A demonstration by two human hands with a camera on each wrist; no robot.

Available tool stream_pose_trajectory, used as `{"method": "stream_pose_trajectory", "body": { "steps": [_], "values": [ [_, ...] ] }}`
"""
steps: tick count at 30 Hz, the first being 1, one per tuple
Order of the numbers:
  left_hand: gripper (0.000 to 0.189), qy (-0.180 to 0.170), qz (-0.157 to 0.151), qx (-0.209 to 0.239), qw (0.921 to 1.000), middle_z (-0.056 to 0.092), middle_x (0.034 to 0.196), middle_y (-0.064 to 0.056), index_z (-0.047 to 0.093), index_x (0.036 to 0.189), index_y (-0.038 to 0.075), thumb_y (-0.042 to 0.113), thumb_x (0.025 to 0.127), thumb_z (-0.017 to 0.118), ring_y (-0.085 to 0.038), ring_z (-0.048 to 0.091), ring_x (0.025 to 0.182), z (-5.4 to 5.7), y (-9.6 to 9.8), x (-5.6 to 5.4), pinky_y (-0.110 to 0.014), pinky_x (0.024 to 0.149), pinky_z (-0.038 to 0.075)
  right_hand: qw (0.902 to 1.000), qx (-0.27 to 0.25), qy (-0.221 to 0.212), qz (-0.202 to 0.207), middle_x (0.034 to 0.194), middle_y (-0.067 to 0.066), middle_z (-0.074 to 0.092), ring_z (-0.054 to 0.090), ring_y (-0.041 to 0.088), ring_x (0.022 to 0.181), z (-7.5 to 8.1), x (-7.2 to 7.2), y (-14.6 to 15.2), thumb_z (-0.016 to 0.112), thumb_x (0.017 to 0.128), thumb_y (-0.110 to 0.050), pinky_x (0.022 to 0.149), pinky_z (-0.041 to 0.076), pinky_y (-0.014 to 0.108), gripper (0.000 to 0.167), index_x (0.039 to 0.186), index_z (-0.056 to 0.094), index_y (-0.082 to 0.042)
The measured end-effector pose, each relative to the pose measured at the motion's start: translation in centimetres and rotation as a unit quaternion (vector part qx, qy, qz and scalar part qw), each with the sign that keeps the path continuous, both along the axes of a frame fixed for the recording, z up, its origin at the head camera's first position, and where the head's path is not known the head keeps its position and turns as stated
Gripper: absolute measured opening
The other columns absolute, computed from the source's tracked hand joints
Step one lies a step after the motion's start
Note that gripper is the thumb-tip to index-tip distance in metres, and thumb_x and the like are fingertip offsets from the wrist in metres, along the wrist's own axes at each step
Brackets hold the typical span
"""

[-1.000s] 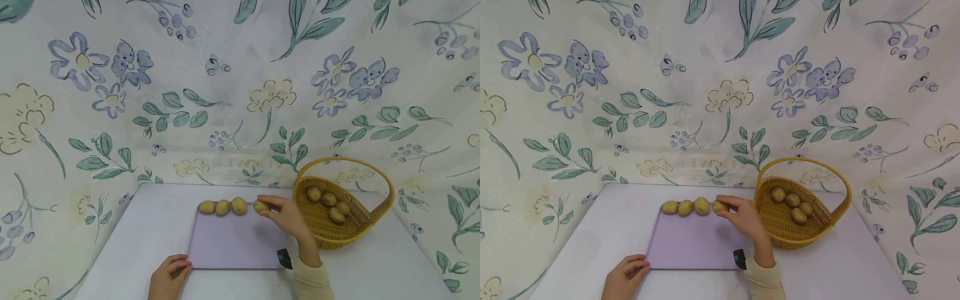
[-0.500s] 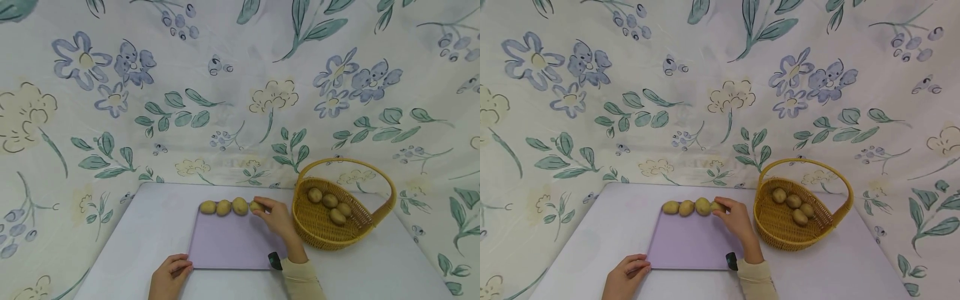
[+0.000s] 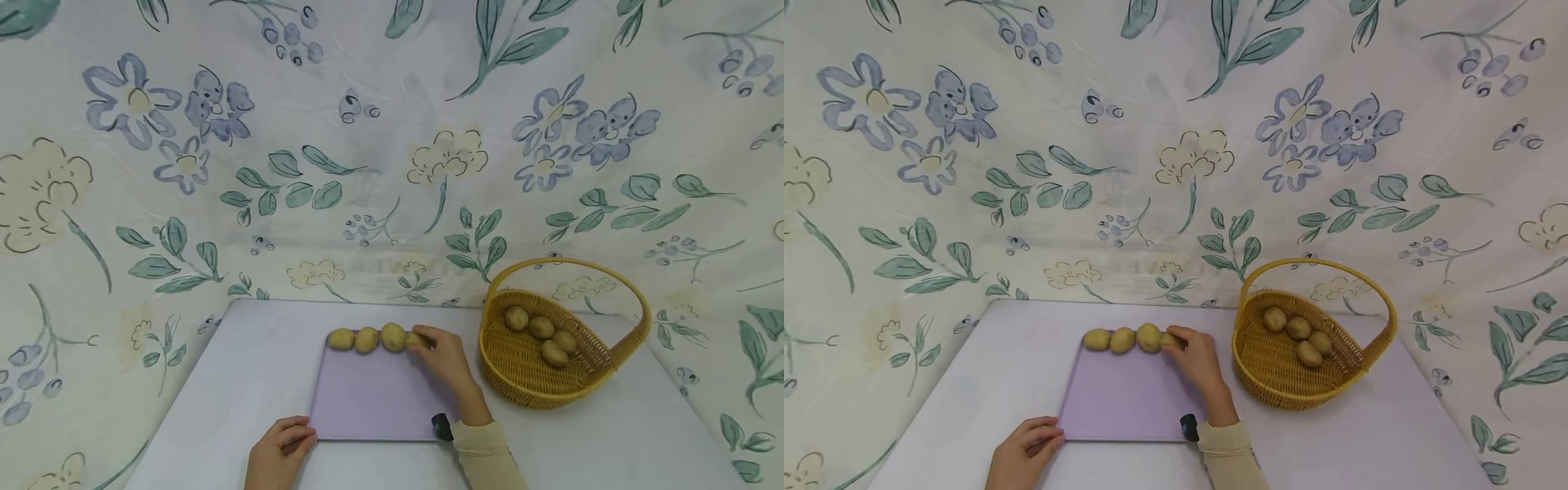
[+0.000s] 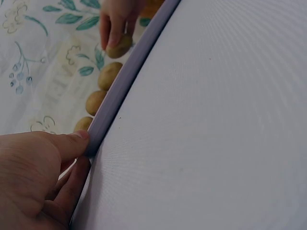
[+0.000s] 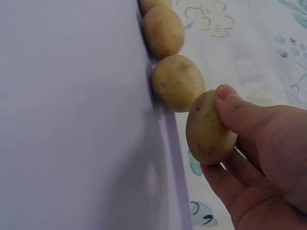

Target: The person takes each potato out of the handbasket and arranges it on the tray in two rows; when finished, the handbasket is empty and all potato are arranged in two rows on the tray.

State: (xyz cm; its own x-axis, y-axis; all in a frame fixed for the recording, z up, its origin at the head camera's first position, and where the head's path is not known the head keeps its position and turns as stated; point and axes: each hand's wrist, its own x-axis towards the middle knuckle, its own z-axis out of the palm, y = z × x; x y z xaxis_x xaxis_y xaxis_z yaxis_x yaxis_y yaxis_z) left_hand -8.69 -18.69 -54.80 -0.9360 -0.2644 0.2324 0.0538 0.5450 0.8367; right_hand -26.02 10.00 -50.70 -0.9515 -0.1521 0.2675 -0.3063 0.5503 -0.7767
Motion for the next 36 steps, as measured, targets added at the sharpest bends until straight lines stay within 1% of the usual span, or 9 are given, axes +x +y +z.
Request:
{"method": "stream_pose_trajectory", "body": {
  "steps": [3,8,14,18,19,23,30,33,36],
  "values": [
    [0.014,-0.001,0.003,0.001,1.0000,0.073,0.105,-0.007,0.079,0.082,0.009,-0.001,0.076,0.086,0.010,0.065,0.086,0.0,0.1,0.0,-0.009,0.074,0.060,0.9999,0.015,-0.001,-0.006,0.121,0.012,0.075,0.071,0.029,0.114,-0.4,-0.2,0.0,0.085,0.082,-0.010,0.095,0.063,0.042,0.039,0.120,0.075,-0.005],
    [0.015,0.002,0.004,-0.006,1.0000,0.073,0.104,-0.005,0.079,0.082,0.009,-0.002,0.076,0.086,0.006,0.068,0.086,-0.1,0.1,0.0,-0.009,0.074,0.061,0.9992,0.030,-0.017,-0.022,0.124,0.011,0.074,0.069,0.030,0.117,-1.0,-0.5,0.1,0.084,0.083,-0.013,0.100,0.060,0.044,0.041,0.121,0.074,-0.007],
    [0.014,0.010,0.001,-0.022,0.9997,0.073,0.104,-0.006,0.078,0.082,0.008,-0.002,0.076,0.086,0.003,0.069,0.084,-0.3,0.0,0.1,-0.008,0.074,0.060,0.9987,0.042,-0.011,-0.026,0.121,0.012,0.075,0.069,0.030,0.116,-1.4,-0.8,0.0,0.085,0.082,-0.012,0.102,0.059,0.046,0.039,0.119,0.075,-0.006],
    [0.015,0.014,0.001,-0.018,0.9997,0.073,0.103,-0.005,0.078,0.082,0.008,-0.003,0.075,0.086,-0.003,0.072,0.084,-0.3,0.0,0.0,-0.008,0.074,0.060,0.9983,0.050,-0.008,-0.029,0.119,0.011,0.076,0.070,0.030,0.115,-1.6,-0.9,-0.2,0.085,0.082,-0.012,0.102,0.059,0.047,0.038,0.119,0.075,-0.007],
    [0.015,0.014,0.001,-0.017,0.9998,0.073,0.104,-0.005,0.078,0.082,0.008,-0.003,0.075,0.086,-0.005,0.073,0.084,-0.3,0.0,0.0,-0.008,0.074,0.060,0.9982,0.053,-0.006,-0.029,0.119,0.011,0.076,0.070,0.030,0.115,-1.7,-1.0,-0.2,0.085,0.082,-0.012,0.102,0.059,0.047,0.037,0.118,0.076,-0.007],
    [0.014,0.010,0.000,-0.016,0.9998,0.073,0.104,-0.005,0.078,0.083,0.007,-0.002,0.075,0.086,-0.006,0.073,0.085,-0.4,-0.1,-0.1,-0.008,0.074,0.060,0.9982,0.053,-0.002,-0.029,0.119,0.011,0.076,0.070,0.030,0.115,-1.8,-1.1,-0.3,0.085,0.082,-0.012,0.102,0.059,0.047,0.038,0.119,0.075,-0.007],
    [0.013,-0.022,0.000,-0.009,0.9997,0.073,0.108,-0.008,0.079,0.085,0.009,0.002,0.077,0.086,-0.013,0.075,0.087,-0.1,0.0,0.0,-0.012,0.076,0.062,0.9976,0.059,-0.015,-0.033,0.121,0.010,0.075,0.069,0.030,0.118,-1.8,-1.1,-0.3,0.085,0.083,-0.014,0.105,0.057,0.048,0.039,0.120,0.075,-0.008],
    [0.013,-0.023,0.002,-0.012,0.9997,0.073,0.107,-0.007,0.079,0.084,0.009,0.001,0.078,0.086,-0.014,0.075,0.087,-0.1,0.0,0.0,-0.011,0.076,0.062,0.9974,0.060,-0.018,-0.034,0.122,0.010,0.075,0.068,0.031,0.119,-1.8,-1.2,-0.3,0.084,0.083,-0.014,0.105,0.057,0.048,0.039,0.121,0.075,-0.008],
    [0.014,-0.013,0.004,-0.010,0.9999,0.073,0.106,-0.006,0.079,0.083,0.009,-0.001,0.077,0.085,-0.012,0.075,0.086,-0.2,0.0,-0.1,-0.009,0.075,0.060,0.9975,0.057,-0.022,-0.036,0.124,0.010,0.074,0.067,0.031,0.121,-1.8,-1.2,-0.4,0.084,0.084,-0.015,0.106,0.056,0.048,0.040,0.122,0.074,-0.008]
  ]
}}
